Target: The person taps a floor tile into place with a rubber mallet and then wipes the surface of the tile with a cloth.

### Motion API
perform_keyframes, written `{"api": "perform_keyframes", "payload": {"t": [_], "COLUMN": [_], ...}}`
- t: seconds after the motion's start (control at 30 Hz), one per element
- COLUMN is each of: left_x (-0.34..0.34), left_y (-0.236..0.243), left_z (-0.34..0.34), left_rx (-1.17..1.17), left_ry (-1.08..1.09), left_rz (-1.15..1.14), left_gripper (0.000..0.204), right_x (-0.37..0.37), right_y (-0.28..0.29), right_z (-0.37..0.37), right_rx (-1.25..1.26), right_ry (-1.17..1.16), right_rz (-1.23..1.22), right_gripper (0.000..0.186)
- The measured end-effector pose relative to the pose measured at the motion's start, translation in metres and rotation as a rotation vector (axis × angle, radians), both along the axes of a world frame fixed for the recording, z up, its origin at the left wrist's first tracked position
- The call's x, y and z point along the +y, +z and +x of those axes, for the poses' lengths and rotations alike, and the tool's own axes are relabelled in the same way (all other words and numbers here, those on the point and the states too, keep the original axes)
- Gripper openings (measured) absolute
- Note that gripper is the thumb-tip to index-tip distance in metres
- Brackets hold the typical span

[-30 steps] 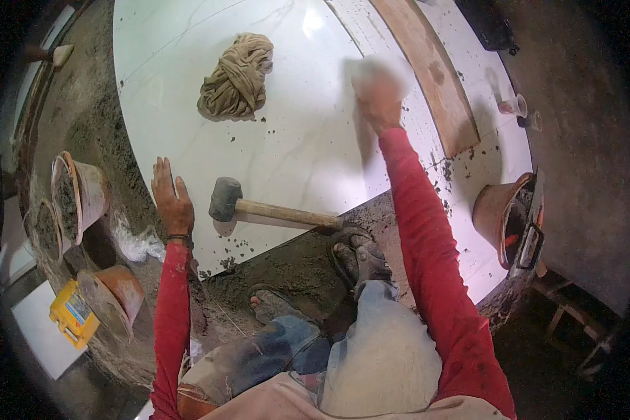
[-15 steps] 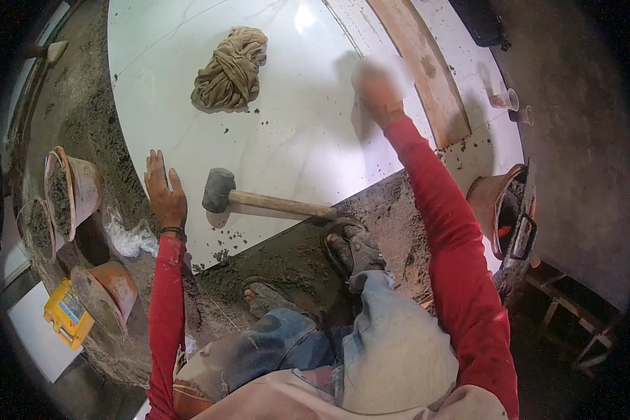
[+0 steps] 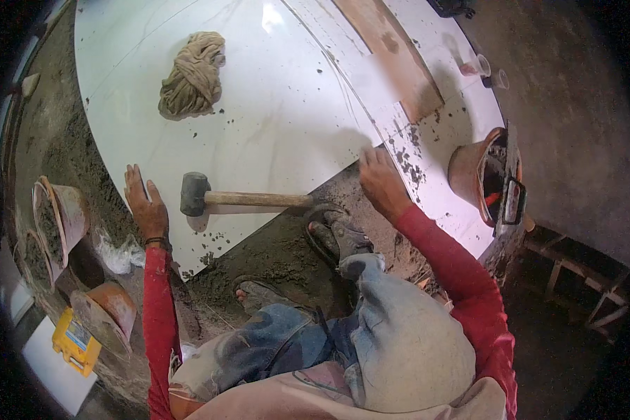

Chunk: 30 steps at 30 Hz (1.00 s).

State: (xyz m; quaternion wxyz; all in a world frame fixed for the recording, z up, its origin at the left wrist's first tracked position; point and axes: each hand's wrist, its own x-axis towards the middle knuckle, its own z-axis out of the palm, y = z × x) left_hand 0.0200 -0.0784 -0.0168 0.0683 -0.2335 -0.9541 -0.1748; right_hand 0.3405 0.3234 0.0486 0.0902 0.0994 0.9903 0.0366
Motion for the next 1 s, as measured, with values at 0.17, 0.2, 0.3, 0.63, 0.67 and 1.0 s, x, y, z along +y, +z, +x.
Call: {"api": "perform_keyframes", "payload": {"t": [0.17, 0.2, 0.3, 0.63, 0.67, 1.0], "left_x": [-0.007, -0.009, -0.006, -0.007, -0.004, -0.008], "left_y": [0.005, 0.005, 0.002, 0.005, 0.004, 0.002], "left_z": [-0.003, -0.003, -0.002, -0.006, -0.004, -0.004], "left_rx": [0.039, 0.035, 0.011, 0.038, 0.024, 0.043], "left_ry": [-0.012, -0.016, -0.006, -0.024, -0.019, -0.018], "left_rz": [0.029, 0.022, 0.026, 0.035, 0.034, 0.014], "left_gripper": [0.052, 0.052, 0.053, 0.053, 0.053, 0.051], "right_x": [-0.020, -0.024, -0.020, -0.005, 0.001, 0.014], "right_y": [0.061, 0.067, 0.082, 0.018, 0.010, -0.019], "right_z": [0.088, 0.098, 0.110, 0.039, 0.027, 0.011], "right_rx": [-0.644, -0.467, -0.421, 0.341, 0.340, 0.238], "right_ry": [-0.228, -0.289, -0.431, -0.388, -0.390, -0.398], "right_rz": [-0.227, -0.252, -0.195, -0.327, -0.308, -0.039], "right_gripper": [0.010, 0.007, 0.006, 0.032, 0.034, 0.047]}}
